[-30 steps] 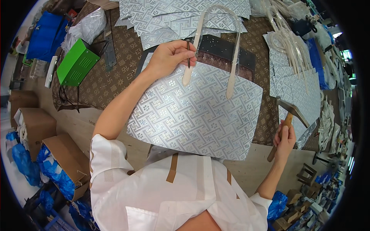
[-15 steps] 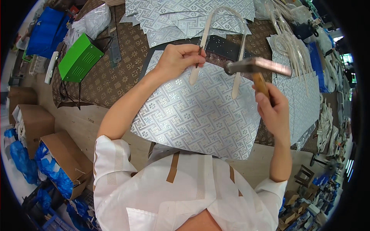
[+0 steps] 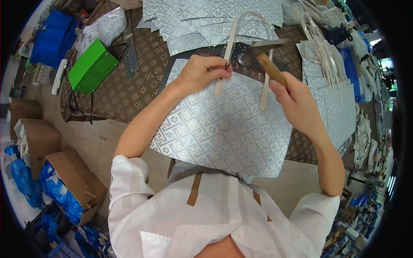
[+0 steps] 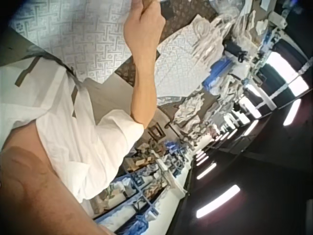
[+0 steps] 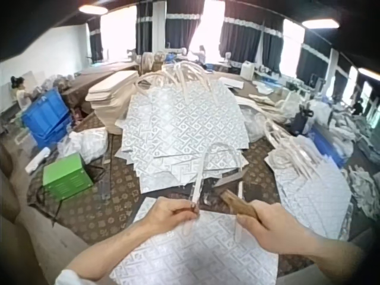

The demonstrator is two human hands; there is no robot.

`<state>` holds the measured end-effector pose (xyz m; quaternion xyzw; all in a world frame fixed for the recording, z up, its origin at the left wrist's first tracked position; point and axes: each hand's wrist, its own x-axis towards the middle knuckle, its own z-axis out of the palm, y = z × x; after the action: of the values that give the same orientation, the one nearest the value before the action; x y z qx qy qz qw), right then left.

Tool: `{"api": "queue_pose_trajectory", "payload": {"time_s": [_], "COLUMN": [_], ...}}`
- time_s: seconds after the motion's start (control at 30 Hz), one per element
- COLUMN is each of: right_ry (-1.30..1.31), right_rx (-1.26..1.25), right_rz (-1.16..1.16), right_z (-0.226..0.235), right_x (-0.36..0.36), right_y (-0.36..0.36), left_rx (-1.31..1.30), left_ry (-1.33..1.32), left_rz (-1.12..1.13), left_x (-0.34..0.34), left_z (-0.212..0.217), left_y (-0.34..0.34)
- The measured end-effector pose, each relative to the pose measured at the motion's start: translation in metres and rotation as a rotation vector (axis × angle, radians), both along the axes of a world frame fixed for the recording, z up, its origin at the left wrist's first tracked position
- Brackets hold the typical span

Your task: Hammering bag straps to secure them to the body of a patterned handbag at a factory workbench.

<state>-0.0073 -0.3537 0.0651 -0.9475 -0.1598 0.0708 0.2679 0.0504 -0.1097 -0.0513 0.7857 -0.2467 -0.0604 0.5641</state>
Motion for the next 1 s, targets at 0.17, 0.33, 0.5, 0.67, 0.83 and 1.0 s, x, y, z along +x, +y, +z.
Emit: {"api": "queue_pose_trajectory", "payload": {"time_s": [0.17, 0.33, 0.5, 0.67, 0.83, 1.0], "right_ry": [0.289, 0.293, 0.298, 0.283, 0.263, 0.255], "right_rx": [0.386, 0.392, 0.375, 0.383, 0.363, 0.341], "right_rz": [-0.254, -0.237, -0.234, -0.219, -0.178, -0.147], "right_z": [0.015, 0.002, -0.005, -0.007, -0.006, -0.003], "right_x": [-0.035, -0.057, -0.059, -0.058, -0.054, -0.05], "right_y": [-0.018, -0.036, -0.041, -0.039, -0.034, -0.029], "left_rx": [-0.2, -0.47, -0.357, -0.323, -0.32, -0.338], "left_ry": [0.078, 0.358, 0.302, 0.29, 0.295, 0.302], "left_rz": [-0.034, 0.124, 0.032, 0.0, 0.005, 0.004], "left_x": [-0.004, -0.011, -0.026, -0.025, -0.026, -0.026], "left_z": [-0.008, -0.003, -0.009, -0.01, -0.009, -0.012], "left_y": [0.008, 0.007, 0.006, 0.007, 0.006, 0.007]}}
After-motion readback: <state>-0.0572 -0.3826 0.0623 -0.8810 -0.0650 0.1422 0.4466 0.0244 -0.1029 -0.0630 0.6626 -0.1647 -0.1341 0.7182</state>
